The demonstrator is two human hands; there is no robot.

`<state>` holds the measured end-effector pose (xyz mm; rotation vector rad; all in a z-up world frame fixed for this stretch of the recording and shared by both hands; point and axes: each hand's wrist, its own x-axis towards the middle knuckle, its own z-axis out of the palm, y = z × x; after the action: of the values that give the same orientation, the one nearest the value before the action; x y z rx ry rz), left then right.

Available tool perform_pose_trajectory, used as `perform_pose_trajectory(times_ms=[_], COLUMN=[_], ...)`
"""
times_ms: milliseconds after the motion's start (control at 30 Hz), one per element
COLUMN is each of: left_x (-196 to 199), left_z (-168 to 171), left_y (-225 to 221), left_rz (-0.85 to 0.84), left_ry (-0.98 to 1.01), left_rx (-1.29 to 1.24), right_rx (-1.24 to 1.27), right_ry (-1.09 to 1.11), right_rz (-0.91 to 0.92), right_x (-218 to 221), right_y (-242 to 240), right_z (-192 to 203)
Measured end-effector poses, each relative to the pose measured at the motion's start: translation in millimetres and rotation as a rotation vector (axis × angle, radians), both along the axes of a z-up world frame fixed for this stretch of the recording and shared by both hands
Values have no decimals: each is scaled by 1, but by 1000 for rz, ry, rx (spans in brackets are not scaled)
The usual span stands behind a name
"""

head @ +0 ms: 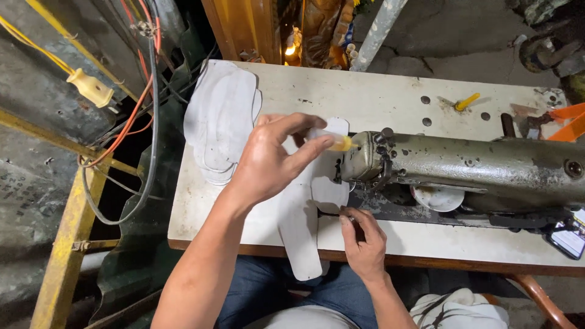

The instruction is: Preparing and positioning shoe insoles on a workbench, including applying a liquid treatment from a small bottle.

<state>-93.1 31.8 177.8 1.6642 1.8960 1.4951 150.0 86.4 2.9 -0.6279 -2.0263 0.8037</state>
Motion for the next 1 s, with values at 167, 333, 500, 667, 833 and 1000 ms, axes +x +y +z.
perform_pose_trajectory(times_ms=[167, 333, 500, 667, 833, 1000], left_x=[0, 29, 61, 74, 80, 81], left_z=[-37, -99, -150, -147, -151, -152], left_y=[-17, -36, -44, -33, -18, -12], left_rz=[35, 117, 269, 303, 324, 337], left_ry=[-348, -509, -536, -209, -14, 39], left_rx=[-264, -382, -332, -242, -120, -101], right_rx=[4, -46, -90, -93, -118, -119], right_ry=[39, 62, 113, 140, 161, 177], right_rz=[23, -46, -108, -102, -95, -78], right_x=[-1, 0, 1, 4, 4, 4], right_y=[0, 2, 3, 4, 5, 6], right_z=[9, 7, 3, 4, 4, 5])
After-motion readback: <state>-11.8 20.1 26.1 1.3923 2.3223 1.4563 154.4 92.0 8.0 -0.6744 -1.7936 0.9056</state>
